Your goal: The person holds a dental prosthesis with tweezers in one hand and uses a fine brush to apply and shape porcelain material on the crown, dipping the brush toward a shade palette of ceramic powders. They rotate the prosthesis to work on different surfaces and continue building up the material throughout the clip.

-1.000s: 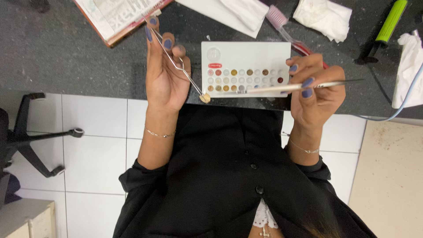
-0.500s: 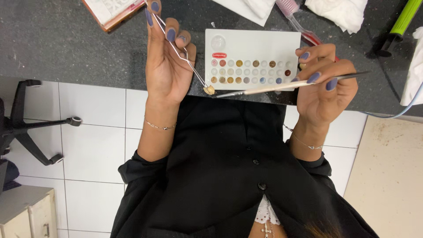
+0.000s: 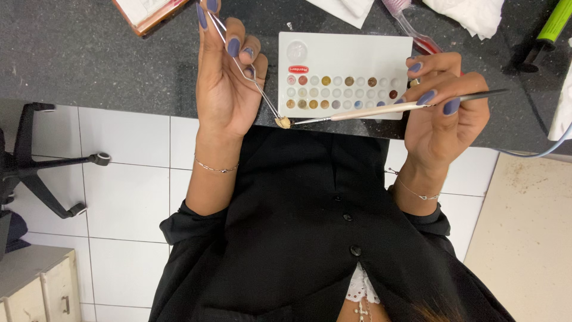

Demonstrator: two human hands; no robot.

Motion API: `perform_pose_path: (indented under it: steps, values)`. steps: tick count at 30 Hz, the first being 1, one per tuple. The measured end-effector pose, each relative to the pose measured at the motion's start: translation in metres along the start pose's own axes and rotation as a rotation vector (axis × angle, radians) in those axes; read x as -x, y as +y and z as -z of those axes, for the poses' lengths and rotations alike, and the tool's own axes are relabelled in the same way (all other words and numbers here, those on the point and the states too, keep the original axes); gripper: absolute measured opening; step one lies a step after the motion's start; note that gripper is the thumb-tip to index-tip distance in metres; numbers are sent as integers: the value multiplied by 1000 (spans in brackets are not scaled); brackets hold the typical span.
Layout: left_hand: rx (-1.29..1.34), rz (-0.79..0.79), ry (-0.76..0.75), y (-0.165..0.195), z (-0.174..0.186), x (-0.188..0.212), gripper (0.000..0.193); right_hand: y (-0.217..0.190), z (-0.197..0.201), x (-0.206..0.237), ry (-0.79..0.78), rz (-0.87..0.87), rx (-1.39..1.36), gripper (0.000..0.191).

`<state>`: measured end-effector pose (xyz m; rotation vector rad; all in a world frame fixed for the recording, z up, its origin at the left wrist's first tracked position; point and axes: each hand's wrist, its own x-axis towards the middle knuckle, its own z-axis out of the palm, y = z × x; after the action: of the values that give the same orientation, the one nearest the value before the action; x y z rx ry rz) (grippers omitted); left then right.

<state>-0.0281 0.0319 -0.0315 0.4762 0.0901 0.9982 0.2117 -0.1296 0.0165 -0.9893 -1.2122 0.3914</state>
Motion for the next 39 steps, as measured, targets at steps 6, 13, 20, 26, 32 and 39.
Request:
perform_pose_path:
  steps: [6,13,20,26,32,39]
  values:
    - [-12,-4,-60,0,2,-1,20,0,0,1,4,-4,-4,28]
    - [-13,54,-269,1,3,-5,14,4,6,4,-3,-3,-94,27]
    - [-39,108,-278,2,2,-4,16,7,12,7,1,9,-178,31]
    - [-55,104,-293,1,2,-5,17,9,14,6,-39,53,-215,31]
    - [-88,90,-289,1,2,-5,17,10,17,11,-36,28,-238,30]
    - [-83,89,-284,0,2,-5,17,15,22,20,5,-3,-244,30]
